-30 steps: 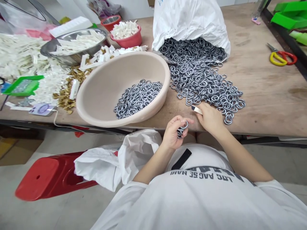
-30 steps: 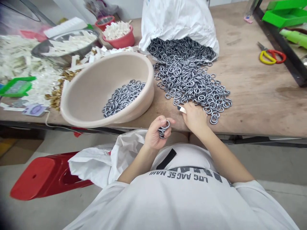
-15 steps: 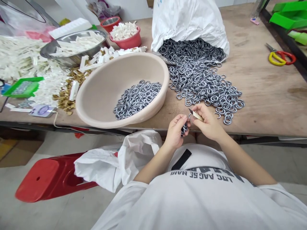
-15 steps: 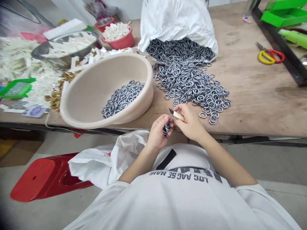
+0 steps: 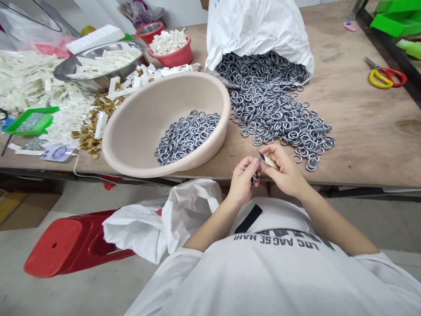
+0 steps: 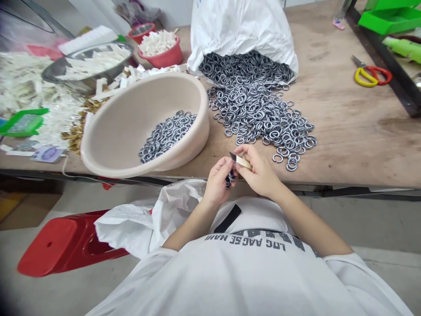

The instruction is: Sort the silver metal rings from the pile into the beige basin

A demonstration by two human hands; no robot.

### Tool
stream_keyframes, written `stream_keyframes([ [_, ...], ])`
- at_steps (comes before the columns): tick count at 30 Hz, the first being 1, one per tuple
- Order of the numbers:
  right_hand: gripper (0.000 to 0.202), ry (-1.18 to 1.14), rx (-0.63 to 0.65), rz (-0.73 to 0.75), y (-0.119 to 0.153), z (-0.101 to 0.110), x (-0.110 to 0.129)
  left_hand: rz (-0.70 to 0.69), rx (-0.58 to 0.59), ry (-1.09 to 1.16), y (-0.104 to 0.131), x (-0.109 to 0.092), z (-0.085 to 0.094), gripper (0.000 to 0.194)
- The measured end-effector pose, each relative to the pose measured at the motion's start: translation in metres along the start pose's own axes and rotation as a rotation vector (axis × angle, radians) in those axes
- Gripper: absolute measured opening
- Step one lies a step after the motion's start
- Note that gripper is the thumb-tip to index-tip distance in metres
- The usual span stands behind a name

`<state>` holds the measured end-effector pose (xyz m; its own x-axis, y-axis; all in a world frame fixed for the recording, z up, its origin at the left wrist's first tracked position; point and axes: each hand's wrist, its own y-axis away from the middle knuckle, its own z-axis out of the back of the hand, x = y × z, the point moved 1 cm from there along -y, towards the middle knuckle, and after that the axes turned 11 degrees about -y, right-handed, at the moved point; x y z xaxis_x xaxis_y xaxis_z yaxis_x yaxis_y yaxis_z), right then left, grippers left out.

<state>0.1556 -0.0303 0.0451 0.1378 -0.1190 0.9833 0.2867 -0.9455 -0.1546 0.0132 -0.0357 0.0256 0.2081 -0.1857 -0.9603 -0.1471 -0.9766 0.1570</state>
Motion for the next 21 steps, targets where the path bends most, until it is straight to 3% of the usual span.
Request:
stream_keyframes([
  [16, 0.036, 0.087, 0.068, 0.027, 0.0055, 0.0004, 0.0034, 0.025, 0.054, -0.067, 0.0002, 0.004, 0.0, 0.029],
  [21, 0.03, -0.098, 0.043, -0.02, 0.0064, -0.0005, -0.0004, 0.018, 0.077, -0.086, 0.0016, 0.0023, -0.0018, 0.03],
])
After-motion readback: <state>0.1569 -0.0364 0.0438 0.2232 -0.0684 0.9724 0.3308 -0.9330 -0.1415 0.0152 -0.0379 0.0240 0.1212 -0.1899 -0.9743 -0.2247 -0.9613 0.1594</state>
